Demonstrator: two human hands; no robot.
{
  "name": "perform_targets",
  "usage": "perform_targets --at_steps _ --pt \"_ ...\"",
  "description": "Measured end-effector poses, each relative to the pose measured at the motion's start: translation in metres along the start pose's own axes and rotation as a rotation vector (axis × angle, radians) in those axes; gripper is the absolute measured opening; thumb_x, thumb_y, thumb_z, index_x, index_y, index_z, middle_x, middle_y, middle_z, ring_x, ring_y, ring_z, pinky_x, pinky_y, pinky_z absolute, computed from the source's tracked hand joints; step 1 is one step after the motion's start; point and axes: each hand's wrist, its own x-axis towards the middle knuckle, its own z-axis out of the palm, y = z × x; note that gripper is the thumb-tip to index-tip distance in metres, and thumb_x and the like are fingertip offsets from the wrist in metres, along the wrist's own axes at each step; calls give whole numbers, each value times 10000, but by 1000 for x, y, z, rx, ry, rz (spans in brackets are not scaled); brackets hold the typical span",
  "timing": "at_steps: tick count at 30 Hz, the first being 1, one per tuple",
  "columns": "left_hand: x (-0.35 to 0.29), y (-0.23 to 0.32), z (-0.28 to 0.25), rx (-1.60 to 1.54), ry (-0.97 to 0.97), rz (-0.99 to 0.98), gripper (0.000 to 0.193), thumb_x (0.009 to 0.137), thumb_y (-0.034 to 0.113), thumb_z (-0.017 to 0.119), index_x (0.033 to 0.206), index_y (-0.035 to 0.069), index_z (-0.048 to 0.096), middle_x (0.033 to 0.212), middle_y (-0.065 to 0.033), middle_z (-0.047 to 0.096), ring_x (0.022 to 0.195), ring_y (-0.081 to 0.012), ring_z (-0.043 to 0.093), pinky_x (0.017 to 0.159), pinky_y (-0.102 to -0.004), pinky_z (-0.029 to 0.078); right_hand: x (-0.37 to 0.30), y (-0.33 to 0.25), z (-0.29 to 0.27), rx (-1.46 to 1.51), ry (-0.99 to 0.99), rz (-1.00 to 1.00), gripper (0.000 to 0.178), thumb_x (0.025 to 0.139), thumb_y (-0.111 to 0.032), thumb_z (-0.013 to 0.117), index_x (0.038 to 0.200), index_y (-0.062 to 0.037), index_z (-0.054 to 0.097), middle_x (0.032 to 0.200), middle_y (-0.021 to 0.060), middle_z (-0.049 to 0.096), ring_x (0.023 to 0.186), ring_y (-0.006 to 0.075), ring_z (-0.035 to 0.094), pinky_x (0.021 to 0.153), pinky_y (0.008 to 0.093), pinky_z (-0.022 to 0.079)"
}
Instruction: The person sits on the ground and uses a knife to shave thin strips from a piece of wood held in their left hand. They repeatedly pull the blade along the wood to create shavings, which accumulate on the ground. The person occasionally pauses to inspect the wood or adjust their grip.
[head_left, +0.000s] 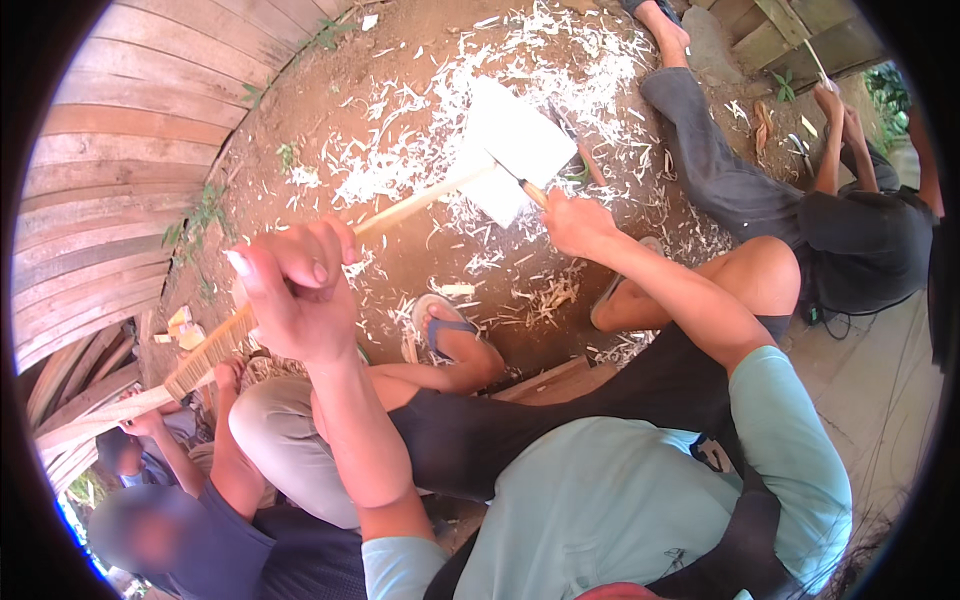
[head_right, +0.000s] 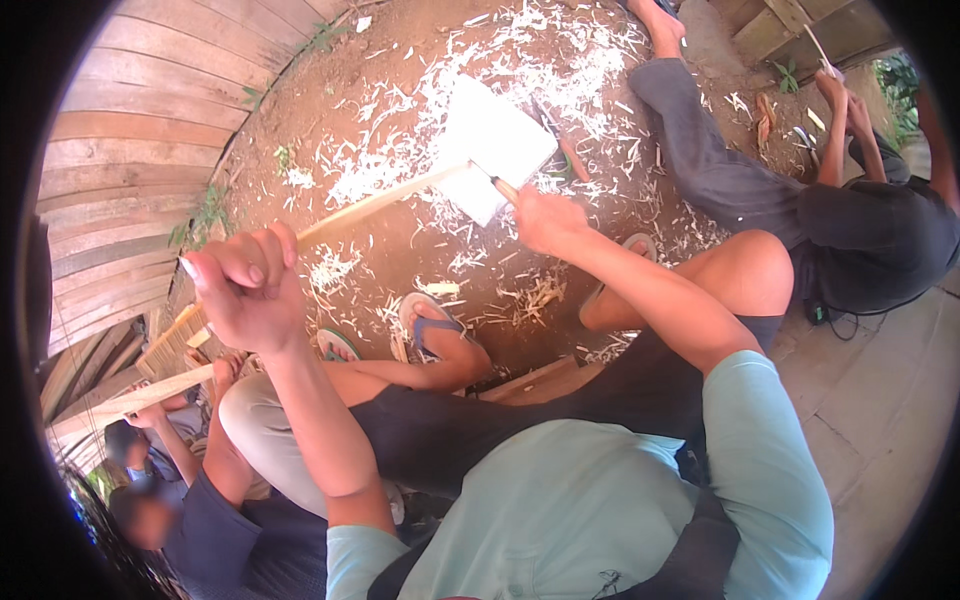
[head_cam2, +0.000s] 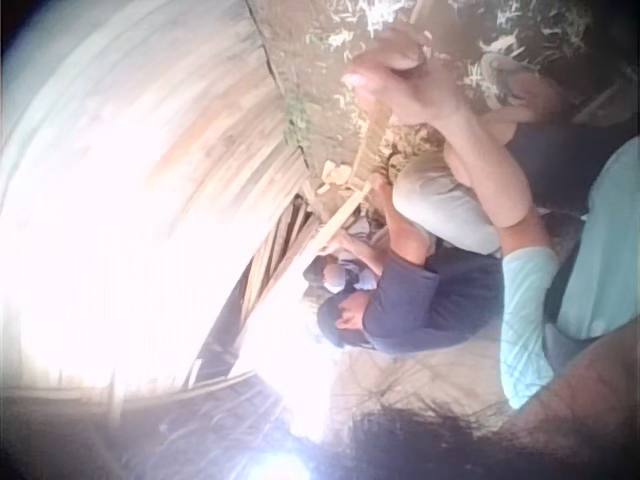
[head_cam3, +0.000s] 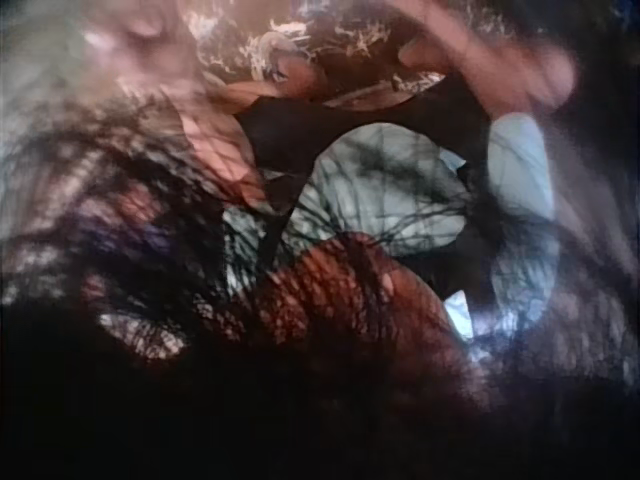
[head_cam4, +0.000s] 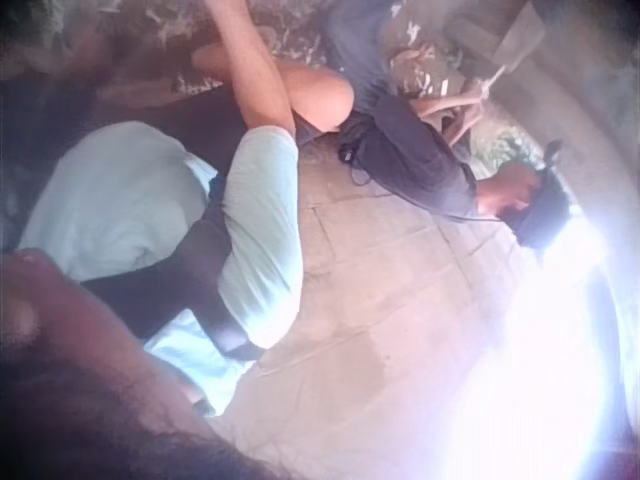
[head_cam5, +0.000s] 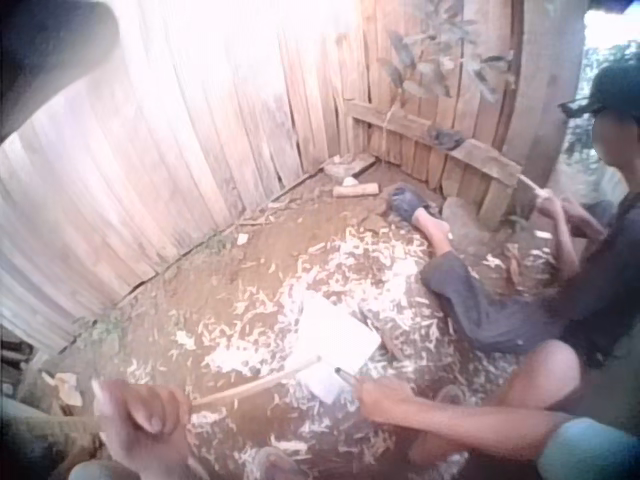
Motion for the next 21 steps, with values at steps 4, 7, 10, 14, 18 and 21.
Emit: perform_targets --at_steps 4,7,10,14,18,21 --pt "-23 2 2 10 8 17 439 1000 349 323 671 83 442 511 10 325 439 -105 265 533 -324 315 -9 -36 -100 454 389 -169 340 935 -309 444 1035 15 476 681 205 617 626 395 612 594 481 483" --pt "-8 -5 7 18 -40 40 443 999 355 327 668 82 438 508 12 321 436 -103 260 525 -319 310 -16 -21 -55 677 725 -290 192 933 -178 467 994 4 457 760 217 578 666 419 567 623 463 448" --pt "-1 1 6 23 11 39 455 1000 364 318 660 84 431 508 11 321 436 -108 267 520 -322 309 0 7 -1 245 92 -6 201 936 -191 471 969 7 460 785 195 546 667 386 546 614 414 447" --pt "-20 0 10 36 10 16 469 1001 370 306 649 83 423 505 10 317 432 -109 263 516 -325 312 0 -16 -68 337 177 -181 237 935 -215 469 941 22 463 788 190 543 686 384 548 617 407 449" --pt "-9 -4 12 19 29 17 472 999 378 312 650 81 423 519 -2 339 444 -118 285 522 -329 323 -15 -3 -29 714 832 -455 260 942 -219 442 954 39 472 750 210 580 661 399 597 632 491 456" --pt "-2 -1 9 1 -8 27 464 1001 368 310 661 75 429 533 -9 354 453 -120 296 526 -331 324 -25 5 -10 111 45 -120 230 943 -214 444 955 13 485 745 221 601 662 365 614 605 471 460"
